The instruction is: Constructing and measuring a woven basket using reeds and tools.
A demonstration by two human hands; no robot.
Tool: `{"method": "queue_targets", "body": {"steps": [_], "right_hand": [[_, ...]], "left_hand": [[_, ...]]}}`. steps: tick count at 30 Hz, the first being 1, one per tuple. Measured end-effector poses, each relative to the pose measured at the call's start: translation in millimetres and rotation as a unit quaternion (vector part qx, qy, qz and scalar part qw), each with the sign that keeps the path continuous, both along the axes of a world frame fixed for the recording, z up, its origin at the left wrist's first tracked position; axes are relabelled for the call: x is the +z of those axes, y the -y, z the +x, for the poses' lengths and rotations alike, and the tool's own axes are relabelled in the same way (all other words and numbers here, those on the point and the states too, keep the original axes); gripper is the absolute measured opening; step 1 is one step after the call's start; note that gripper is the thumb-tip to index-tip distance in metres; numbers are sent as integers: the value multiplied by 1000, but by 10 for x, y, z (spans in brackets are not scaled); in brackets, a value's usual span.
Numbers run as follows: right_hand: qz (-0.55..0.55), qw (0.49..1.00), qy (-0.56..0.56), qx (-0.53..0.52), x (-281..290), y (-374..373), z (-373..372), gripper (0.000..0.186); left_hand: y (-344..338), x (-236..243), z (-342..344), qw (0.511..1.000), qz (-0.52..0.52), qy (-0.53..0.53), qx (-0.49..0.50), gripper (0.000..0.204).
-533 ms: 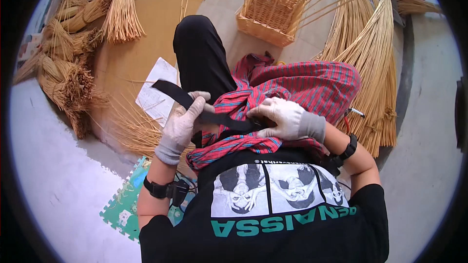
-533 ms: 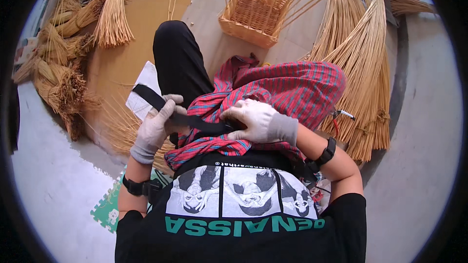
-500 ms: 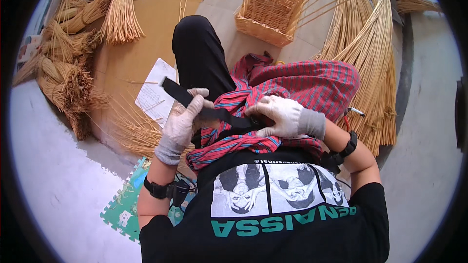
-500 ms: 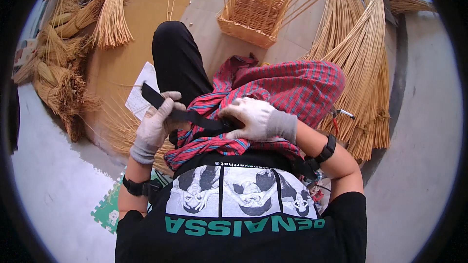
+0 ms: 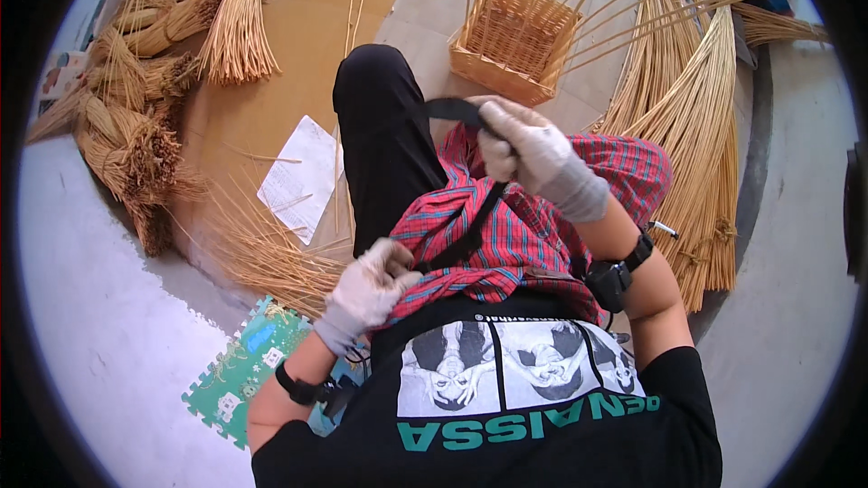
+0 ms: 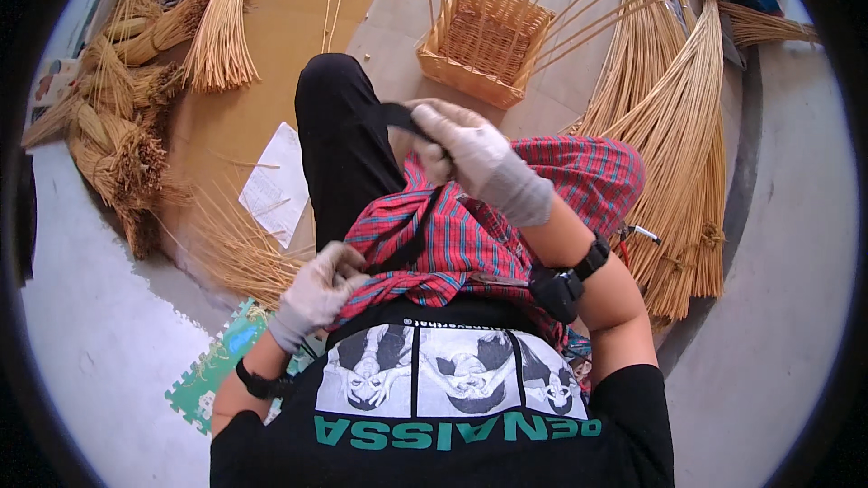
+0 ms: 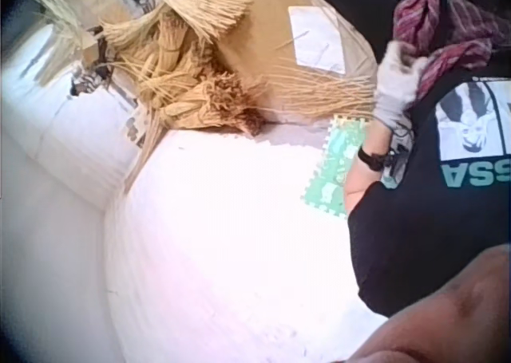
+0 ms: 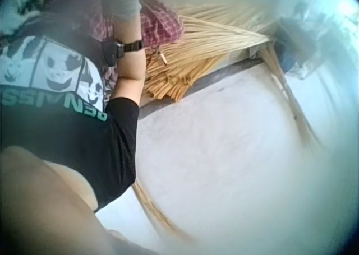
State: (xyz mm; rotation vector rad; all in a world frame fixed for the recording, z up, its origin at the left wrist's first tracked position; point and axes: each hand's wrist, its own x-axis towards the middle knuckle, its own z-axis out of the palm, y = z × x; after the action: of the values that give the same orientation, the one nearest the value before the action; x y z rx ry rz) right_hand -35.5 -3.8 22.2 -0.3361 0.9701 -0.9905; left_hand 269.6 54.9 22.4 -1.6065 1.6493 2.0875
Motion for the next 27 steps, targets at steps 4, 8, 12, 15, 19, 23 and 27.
{"method": "queue_targets", "body": {"steps": [4, 8, 12, 15, 19, 23, 27], "right_hand": [[-38, 995, 77, -56, -8, 71, -318, 36], [-51, 996, 23, -65, 118, 182, -587, 39], [-175, 984, -34, -23, 254, 271, -728, 45], [-267, 963, 9, -45, 363, 348, -1011, 51], [-313, 946, -61, -54, 644, 366, -1025, 59], [-242, 857, -309, 333, 901, 319, -218, 24], [-130, 890, -91, 427, 21, -52, 353, 28]], "left_hand": [[-130, -23, 68, 996, -62, -59, -10, 41], [-55, 12, -34, 991, -106, 3, -78, 43], [-186, -167, -6, 994, -79, -63, 32, 40], [-231, -177, -2, 993, -85, -64, 44, 41], [-311, -185, -47, 988, -91, -81, 91, 46], [-271, -108, -62, 992, -103, -51, 60, 49], [-320, -150, -58, 991, -106, -43, 74, 52]]}}
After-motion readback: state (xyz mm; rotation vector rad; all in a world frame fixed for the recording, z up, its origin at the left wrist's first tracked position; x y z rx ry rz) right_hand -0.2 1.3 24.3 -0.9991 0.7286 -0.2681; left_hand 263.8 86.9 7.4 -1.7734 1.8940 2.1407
